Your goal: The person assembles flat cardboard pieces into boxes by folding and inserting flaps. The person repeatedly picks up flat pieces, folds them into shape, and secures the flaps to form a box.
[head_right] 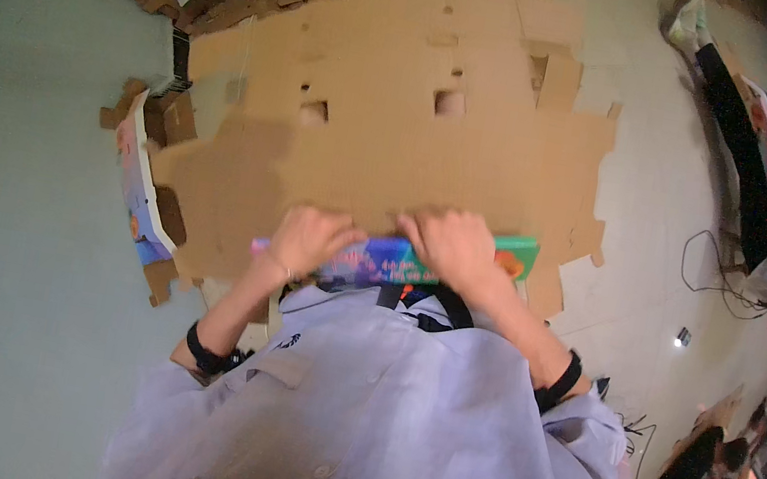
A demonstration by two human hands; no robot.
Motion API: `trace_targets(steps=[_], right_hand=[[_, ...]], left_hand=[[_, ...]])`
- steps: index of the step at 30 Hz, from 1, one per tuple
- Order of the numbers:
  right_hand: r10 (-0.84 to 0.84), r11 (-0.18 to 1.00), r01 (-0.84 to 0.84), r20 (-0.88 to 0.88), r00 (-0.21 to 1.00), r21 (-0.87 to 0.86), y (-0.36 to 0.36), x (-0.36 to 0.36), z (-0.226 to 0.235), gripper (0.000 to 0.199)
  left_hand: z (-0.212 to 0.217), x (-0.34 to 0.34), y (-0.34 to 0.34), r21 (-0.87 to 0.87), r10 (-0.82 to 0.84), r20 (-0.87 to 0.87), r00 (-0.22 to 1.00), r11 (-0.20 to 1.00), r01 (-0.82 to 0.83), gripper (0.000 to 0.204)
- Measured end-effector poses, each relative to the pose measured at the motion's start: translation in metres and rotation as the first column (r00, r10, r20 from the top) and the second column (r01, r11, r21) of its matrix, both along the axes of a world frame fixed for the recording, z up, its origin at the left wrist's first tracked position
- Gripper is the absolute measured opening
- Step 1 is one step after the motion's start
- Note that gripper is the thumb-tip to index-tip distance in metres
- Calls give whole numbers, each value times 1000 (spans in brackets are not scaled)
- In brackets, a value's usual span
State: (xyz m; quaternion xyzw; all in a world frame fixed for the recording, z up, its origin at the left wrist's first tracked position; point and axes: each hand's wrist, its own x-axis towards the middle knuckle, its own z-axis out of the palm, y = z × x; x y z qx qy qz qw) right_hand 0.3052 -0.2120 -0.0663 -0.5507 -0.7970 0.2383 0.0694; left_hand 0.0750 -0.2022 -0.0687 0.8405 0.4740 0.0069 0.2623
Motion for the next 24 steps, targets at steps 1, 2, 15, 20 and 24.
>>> trace_targets(steps=[1,2,15,20,24], right_hand=[[4,1000,-4,-17,1000,-1,-19,2,-4,28],[8,994,-1,-58,998,108,-36,5,-11,25],[-155,981,72,-493,856,-182,21,10,-9,16],[-449,821,550,-769,454,-155,163,114,17,25],[-597,564,826,-684,419,14,221,183,2,38]], left_hand=[[-8,-2,-33,44,-9,-2,1000,999,9,33],[-17,1,-45,109,-24,5,1000,994,23,30],[14,-10,-6,529,-189,329,925,849,-14,11],[72,-98,110,603,316,245,917,691,-399,14],[26,-182,186,533,678,357,643,417,-736,41]])
